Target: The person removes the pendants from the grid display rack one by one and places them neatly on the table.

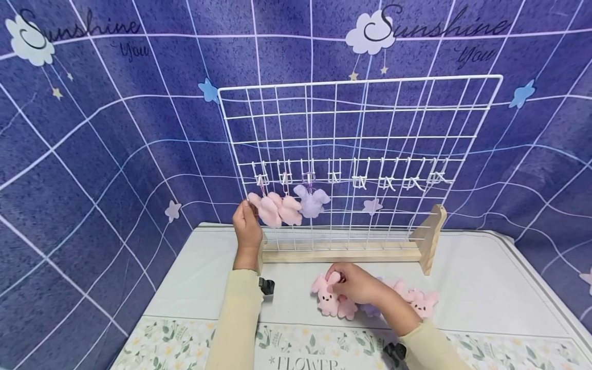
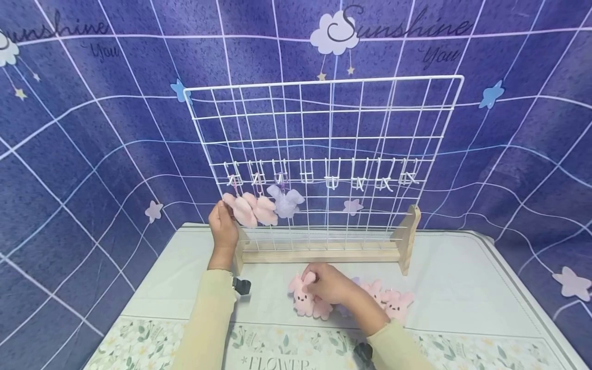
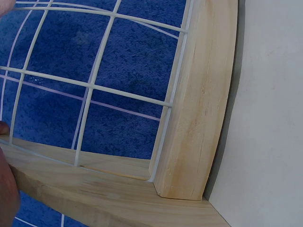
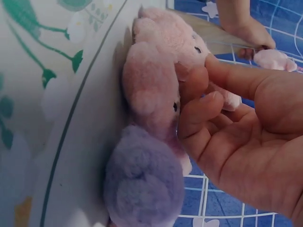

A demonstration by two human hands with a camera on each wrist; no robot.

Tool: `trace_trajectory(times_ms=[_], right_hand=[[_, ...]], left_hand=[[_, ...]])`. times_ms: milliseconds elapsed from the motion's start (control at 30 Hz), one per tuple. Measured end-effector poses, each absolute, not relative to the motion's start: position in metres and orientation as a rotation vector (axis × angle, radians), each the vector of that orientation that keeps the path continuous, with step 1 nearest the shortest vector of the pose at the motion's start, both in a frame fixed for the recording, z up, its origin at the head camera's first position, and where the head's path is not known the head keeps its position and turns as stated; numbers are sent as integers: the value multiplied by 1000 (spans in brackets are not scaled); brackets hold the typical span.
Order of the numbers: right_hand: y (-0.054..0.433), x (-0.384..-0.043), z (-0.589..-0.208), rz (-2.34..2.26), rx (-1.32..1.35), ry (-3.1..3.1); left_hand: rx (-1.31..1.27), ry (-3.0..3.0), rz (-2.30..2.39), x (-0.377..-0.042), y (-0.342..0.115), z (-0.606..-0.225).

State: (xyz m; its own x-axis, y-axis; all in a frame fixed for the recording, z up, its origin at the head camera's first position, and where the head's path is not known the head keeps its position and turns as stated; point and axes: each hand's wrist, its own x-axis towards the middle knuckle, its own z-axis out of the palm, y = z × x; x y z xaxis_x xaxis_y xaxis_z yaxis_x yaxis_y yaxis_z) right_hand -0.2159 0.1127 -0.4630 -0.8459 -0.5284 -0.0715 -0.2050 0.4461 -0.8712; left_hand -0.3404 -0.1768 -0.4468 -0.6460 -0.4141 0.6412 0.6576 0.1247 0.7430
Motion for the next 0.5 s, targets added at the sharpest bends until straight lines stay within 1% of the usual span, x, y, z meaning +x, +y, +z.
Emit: trace_trajectory(times_ms=[167,500], right_hand=[[107,-215,-469,-1282,-631,2490],[96,-213,-470,-1103,-552,2707]], left_hand=[[-241,-1591,-1654,-339,-177,-447],[-246,-1575,-1649,-342,-176,-448]])
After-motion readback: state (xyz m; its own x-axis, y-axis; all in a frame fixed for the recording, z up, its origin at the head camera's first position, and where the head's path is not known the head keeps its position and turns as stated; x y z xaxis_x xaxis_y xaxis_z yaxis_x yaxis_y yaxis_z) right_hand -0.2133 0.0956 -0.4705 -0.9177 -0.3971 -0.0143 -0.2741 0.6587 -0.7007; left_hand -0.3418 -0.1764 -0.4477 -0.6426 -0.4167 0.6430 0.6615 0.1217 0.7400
